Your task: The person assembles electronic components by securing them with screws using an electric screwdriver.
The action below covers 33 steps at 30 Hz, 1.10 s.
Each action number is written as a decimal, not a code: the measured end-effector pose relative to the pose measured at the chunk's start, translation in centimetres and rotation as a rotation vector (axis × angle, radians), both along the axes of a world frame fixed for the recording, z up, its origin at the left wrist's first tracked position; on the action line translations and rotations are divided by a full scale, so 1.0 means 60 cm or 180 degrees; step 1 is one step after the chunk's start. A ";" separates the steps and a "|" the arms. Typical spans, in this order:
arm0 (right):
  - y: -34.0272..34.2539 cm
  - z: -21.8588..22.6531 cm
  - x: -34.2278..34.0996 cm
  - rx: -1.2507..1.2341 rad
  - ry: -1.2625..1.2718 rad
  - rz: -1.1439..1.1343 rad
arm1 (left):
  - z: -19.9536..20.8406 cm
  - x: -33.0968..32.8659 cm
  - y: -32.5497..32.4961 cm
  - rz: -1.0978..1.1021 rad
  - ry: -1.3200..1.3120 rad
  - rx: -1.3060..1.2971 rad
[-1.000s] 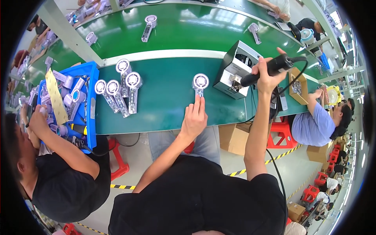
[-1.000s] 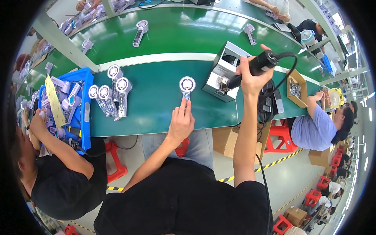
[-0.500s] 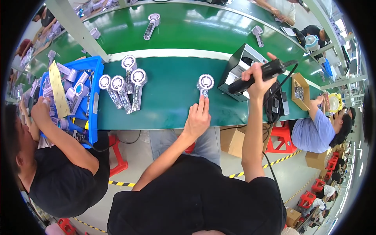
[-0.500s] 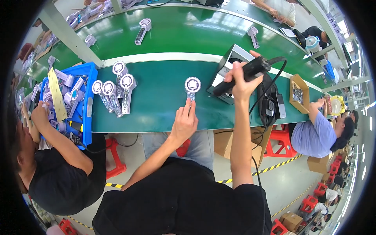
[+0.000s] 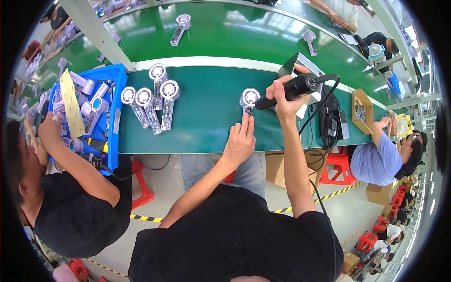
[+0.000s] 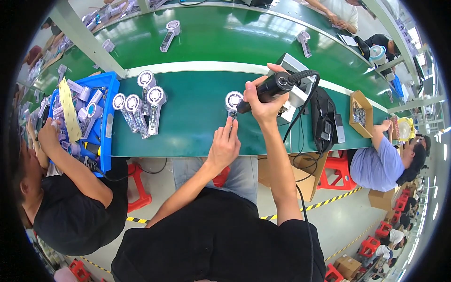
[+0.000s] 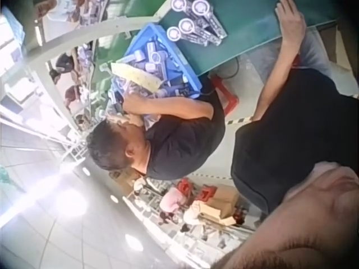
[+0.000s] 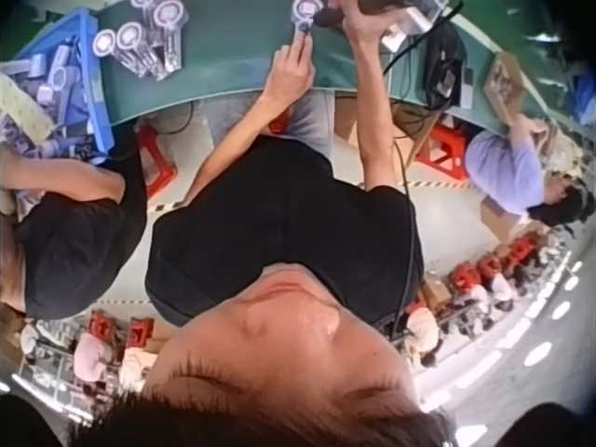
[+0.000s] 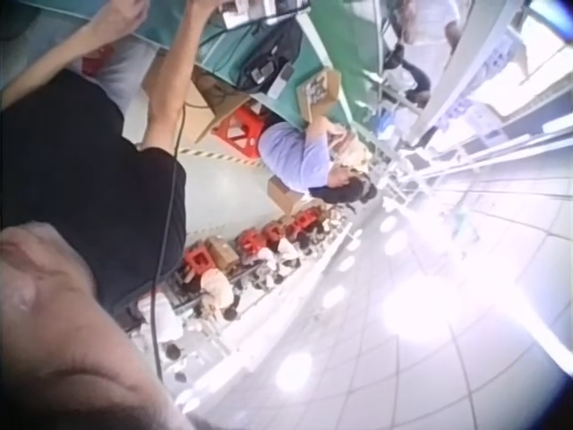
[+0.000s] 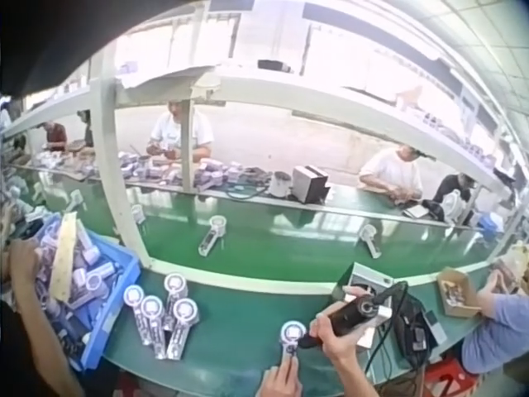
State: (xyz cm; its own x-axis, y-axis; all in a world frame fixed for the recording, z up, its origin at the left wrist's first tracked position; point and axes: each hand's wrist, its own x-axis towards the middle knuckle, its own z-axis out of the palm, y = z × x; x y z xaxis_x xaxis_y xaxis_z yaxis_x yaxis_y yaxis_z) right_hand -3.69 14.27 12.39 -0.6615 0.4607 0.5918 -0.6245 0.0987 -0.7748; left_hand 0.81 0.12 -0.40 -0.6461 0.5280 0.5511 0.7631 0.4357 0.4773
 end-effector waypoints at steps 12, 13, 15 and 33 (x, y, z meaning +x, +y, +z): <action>-0.008 -0.046 -0.004 0.0315 0.0100 -0.0250 | 0.001 0.000 0.007 -0.0020 -0.0005 -0.0021; -0.010 -0.049 -0.003 0.0318 0.0108 -0.0269 | -0.001 0.000 0.006 -0.0017 0.0000 -0.0007; -0.011 -0.053 0.000 0.0225 0.0239 -0.0465 | -0.003 0.000 0.008 -0.0038 0.0019 0.0020; 0.133 0.058 0.049 0.0338 -0.0073 -0.0983 | -0.002 -0.001 0.006 0.0011 0.0227 -0.0019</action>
